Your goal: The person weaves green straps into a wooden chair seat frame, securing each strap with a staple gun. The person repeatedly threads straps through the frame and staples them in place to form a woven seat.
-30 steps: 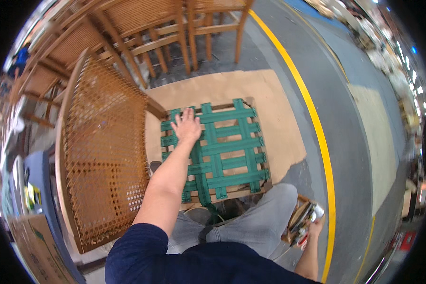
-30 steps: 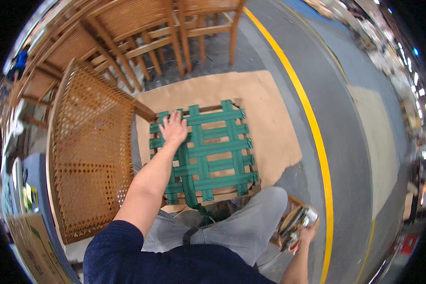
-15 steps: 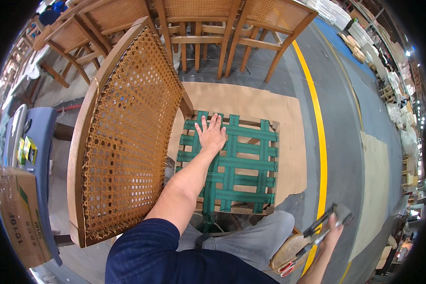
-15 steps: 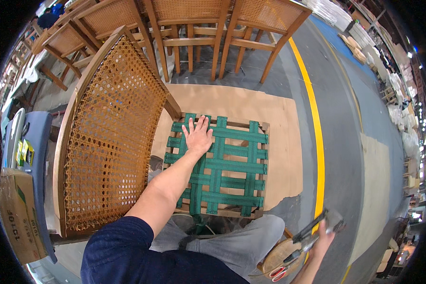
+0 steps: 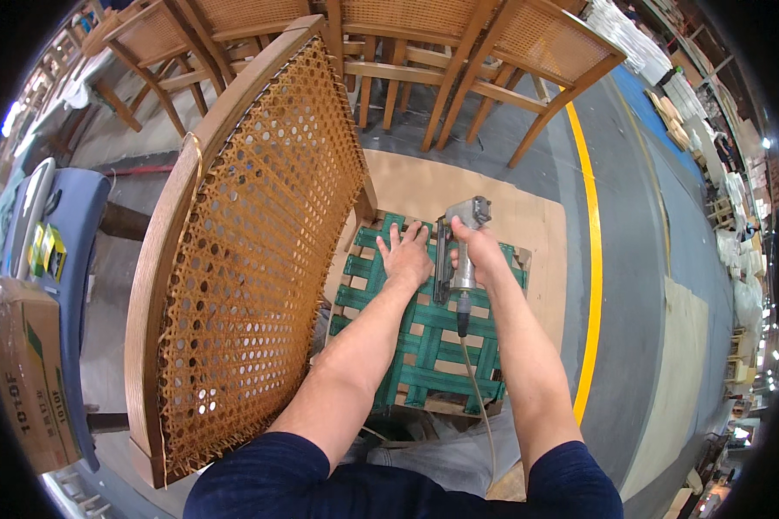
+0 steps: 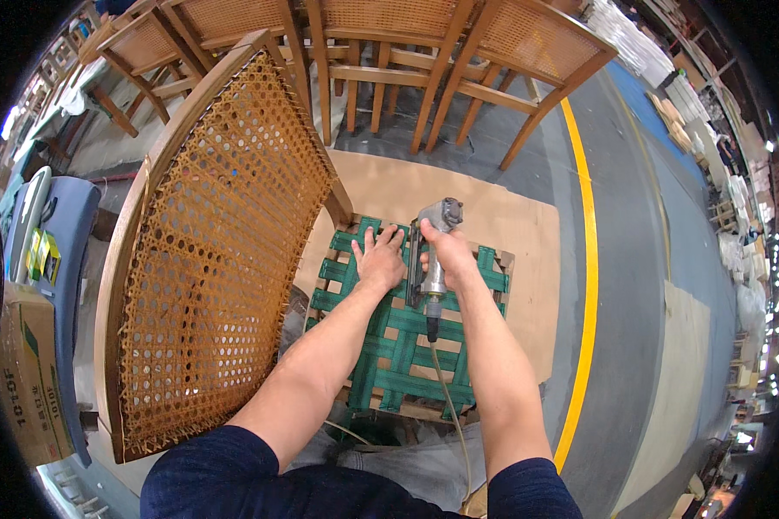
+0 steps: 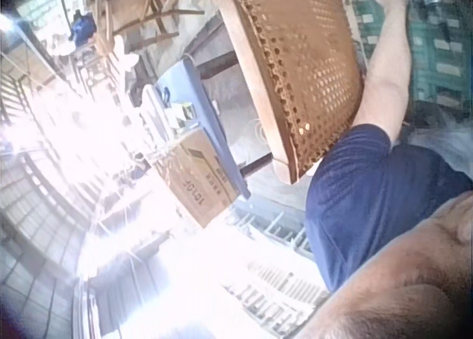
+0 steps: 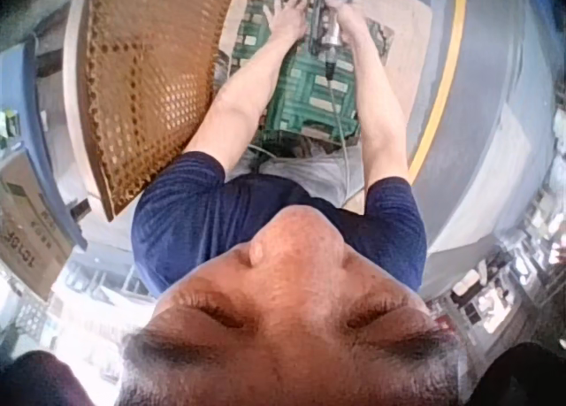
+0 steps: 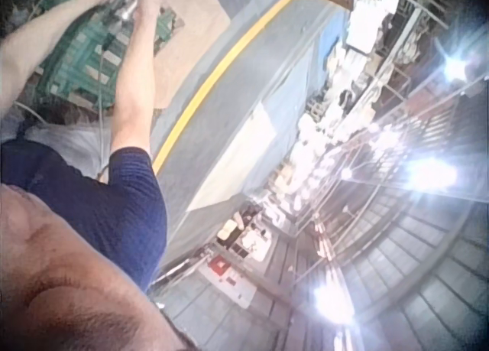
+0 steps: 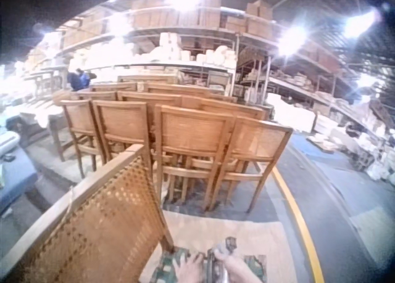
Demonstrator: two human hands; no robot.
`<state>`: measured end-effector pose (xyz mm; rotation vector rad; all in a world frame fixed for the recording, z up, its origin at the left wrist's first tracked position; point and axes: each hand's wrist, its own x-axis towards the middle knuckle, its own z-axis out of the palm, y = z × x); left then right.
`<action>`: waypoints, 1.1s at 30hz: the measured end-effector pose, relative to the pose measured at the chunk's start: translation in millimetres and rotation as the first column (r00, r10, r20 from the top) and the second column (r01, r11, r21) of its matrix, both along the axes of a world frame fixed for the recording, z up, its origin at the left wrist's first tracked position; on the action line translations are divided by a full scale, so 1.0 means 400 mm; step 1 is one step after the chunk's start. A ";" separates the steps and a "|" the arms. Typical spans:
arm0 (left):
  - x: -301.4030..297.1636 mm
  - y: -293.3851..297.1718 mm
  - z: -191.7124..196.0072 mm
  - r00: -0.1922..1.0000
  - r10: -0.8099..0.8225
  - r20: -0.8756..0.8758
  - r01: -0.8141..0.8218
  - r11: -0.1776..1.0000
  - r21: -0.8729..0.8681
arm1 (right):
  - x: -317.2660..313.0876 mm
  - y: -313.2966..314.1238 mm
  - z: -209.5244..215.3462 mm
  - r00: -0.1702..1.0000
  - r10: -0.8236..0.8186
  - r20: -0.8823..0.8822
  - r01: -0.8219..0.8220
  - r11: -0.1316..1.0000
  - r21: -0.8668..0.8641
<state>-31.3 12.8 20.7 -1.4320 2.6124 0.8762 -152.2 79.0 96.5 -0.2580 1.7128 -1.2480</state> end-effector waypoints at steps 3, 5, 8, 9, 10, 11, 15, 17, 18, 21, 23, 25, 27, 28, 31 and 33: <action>0.015 -0.008 -0.004 0.999 0.034 -0.009 -0.034 0.999 0.006 | 0.026 -0.042 -0.033 0.999 0.044 -0.017 -0.043 0.998 0.039; 0.016 -0.007 -0.006 0.999 0.033 -0.019 -0.033 0.999 0.011 | 0.032 -0.049 -0.047 0.999 0.038 -0.036 -0.036 0.998 0.055; 0.013 -0.002 -0.007 0.999 0.025 -0.020 -0.025 1.000 -0.008 | 0.031 -0.053 -0.057 0.997 0.046 -0.056 -0.043 0.997 0.066; 0.016 -0.003 -0.010 1.000 0.022 -0.013 -0.022 1.000 -0.019 | 0.036 -0.056 -0.059 0.997 0.044 -0.059 -0.041 0.998 0.056; 0.018 -0.003 -0.013 1.000 0.026 -0.011 -0.027 0.999 -0.021 | 0.042 -0.058 -0.063 0.997 0.041 -0.061 -0.039 0.998 0.047; 0.018 -0.003 -0.014 0.999 0.030 -0.012 -0.030 0.999 -0.022 | 0.049 -0.061 -0.066 0.995 0.042 -0.085 -0.038 0.998 0.042; 0.012 0.003 -0.010 0.999 0.020 -0.048 -0.020 1.000 0.002 | 0.047 -0.061 -0.097 0.984 0.063 -0.168 -0.053 0.997 0.061; 0.005 0.011 -0.007 0.995 0.000 -0.096 0.000 1.000 -0.003 | 0.037 -0.057 -0.113 0.977 0.072 -0.198 -0.060 0.996 0.065; 0.009 0.017 -0.012 0.993 -0.004 -0.114 0.003 1.000 -0.004 | 0.040 -0.061 -0.116 0.975 0.074 -0.208 -0.064 0.996 0.054; 0.091 0.010 -0.064 0.983 0.050 -0.175 -0.090 0.969 -0.232 | 0.108 -0.096 -0.089 0.976 0.135 -0.168 -0.135 0.991 0.014; 0.113 0.064 -0.070 0.951 0.129 -0.282 -0.184 0.967 -0.177 | 0.089 -0.084 -0.076 0.985 0.093 -0.148 -0.095 0.995 -0.005; 0.140 0.154 -0.069 0.909 0.211 -0.360 -0.250 0.966 -0.065 | 0.050 -0.032 -0.079 0.993 -0.005 -0.119 0.002 1.000 -0.028; 0.214 0.209 -0.080 0.905 0.236 -0.356 -0.270 0.962 -0.049 | 0.049 -0.023 -0.053 0.995 -0.024 -0.099 0.021 0.999 -0.035; 0.234 0.218 -0.085 0.903 0.248 -0.351 -0.280 0.959 -0.042 | 0.052 -0.030 -0.039 0.994 -0.028 -0.107 0.025 0.999 -0.029; 0.253 0.215 -0.079 0.887 0.262 -0.381 -0.319 0.943 -0.096 | 0.082 -0.052 -0.027 0.993 0.013 -0.114 -0.013 1.000 0.002; 0.244 0.214 -0.069 0.881 0.284 -0.378 -0.341 0.936 -0.090 | 0.085 -0.066 -0.025 0.991 0.045 -0.127 -0.041 0.999 0.029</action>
